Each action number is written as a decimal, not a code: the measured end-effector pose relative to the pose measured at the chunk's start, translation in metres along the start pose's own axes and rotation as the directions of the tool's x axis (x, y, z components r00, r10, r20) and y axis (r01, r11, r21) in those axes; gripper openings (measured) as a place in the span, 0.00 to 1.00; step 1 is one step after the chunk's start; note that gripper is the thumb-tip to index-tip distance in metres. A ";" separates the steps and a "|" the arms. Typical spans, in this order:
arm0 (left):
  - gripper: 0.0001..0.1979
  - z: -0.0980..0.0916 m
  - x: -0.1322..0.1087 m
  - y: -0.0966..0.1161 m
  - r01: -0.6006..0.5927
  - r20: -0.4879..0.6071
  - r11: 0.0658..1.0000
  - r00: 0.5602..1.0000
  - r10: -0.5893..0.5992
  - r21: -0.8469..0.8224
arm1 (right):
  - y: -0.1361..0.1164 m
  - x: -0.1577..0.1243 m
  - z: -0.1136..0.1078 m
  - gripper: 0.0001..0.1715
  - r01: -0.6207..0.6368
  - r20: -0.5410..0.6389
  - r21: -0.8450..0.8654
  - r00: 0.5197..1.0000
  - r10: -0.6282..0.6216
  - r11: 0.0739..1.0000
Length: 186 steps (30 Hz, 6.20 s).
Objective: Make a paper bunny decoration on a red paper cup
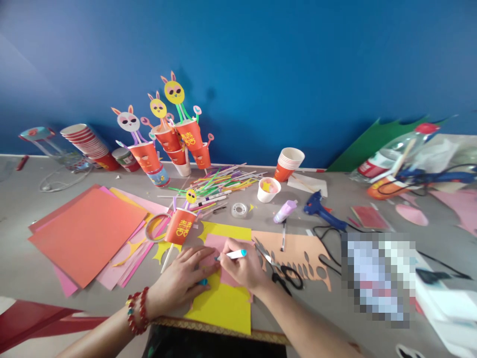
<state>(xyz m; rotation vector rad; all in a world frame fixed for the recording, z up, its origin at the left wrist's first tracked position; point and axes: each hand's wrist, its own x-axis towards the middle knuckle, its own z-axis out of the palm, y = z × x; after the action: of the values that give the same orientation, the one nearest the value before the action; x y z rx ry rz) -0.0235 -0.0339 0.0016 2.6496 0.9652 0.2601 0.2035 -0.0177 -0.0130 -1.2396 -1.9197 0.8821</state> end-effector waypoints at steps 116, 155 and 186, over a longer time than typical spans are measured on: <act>0.24 -0.002 -0.010 0.010 0.100 -0.013 0.990 0.995 -0.102 -0.104 | -0.010 -0.001 0.014 0.12 -0.035 -0.013 0.097 0.999 0.036 0.995; 0.25 -0.001 -0.010 0.009 0.083 -0.023 0.994 0.996 -0.085 -0.068 | -0.007 -0.003 0.014 0.12 -0.018 -0.062 0.091 0.998 0.024 0.996; 0.24 -0.001 -0.010 0.010 0.081 -0.055 0.994 0.995 -0.086 -0.072 | -0.009 -0.002 0.014 0.13 -0.035 -0.041 0.100 0.998 0.039 0.994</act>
<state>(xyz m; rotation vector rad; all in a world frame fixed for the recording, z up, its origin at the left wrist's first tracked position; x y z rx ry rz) -0.0254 -0.0477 0.0059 2.5443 1.0624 0.3464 0.1883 -0.0255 -0.0137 -1.2291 -1.8020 0.9508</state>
